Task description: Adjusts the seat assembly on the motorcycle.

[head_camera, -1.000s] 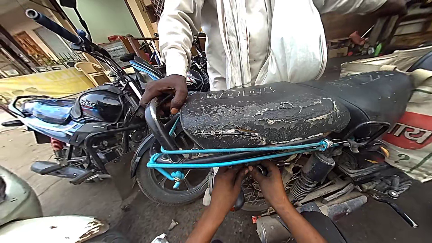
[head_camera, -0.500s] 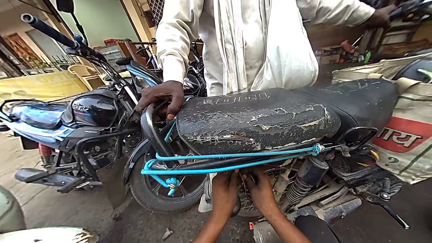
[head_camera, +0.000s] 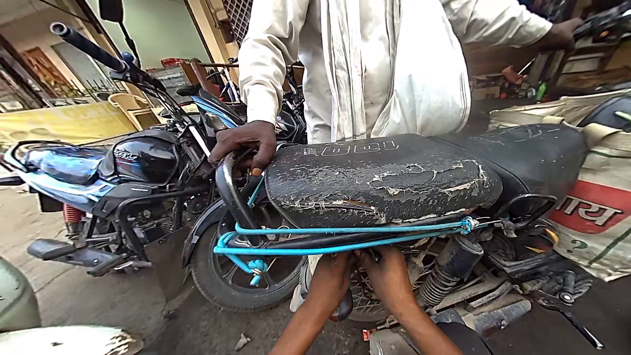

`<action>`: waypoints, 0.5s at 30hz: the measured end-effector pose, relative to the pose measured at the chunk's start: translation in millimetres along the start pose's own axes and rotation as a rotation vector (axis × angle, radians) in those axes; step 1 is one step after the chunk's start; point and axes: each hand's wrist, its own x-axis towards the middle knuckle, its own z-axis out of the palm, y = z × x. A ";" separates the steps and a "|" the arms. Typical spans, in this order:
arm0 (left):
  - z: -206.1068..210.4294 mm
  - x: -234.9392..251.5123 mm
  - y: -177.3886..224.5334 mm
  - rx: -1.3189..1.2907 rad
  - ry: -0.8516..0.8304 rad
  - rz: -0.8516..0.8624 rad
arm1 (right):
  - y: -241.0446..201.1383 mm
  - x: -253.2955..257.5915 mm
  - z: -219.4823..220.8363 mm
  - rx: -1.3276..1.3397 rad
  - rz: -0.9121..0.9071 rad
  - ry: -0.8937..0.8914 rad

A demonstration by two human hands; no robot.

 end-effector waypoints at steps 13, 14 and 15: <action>10.8 -2.3 3.2 0.206 0.212 0.114 | 1.3 -0.8 15.4 0.256 0.173 0.209; 9.9 -2.5 2.3 0.219 0.200 0.127 | 1.9 -0.8 16.4 0.257 0.177 0.206; 9.1 -2.4 1.5 0.209 0.188 0.122 | 2.9 -1.6 16.4 0.244 0.169 0.200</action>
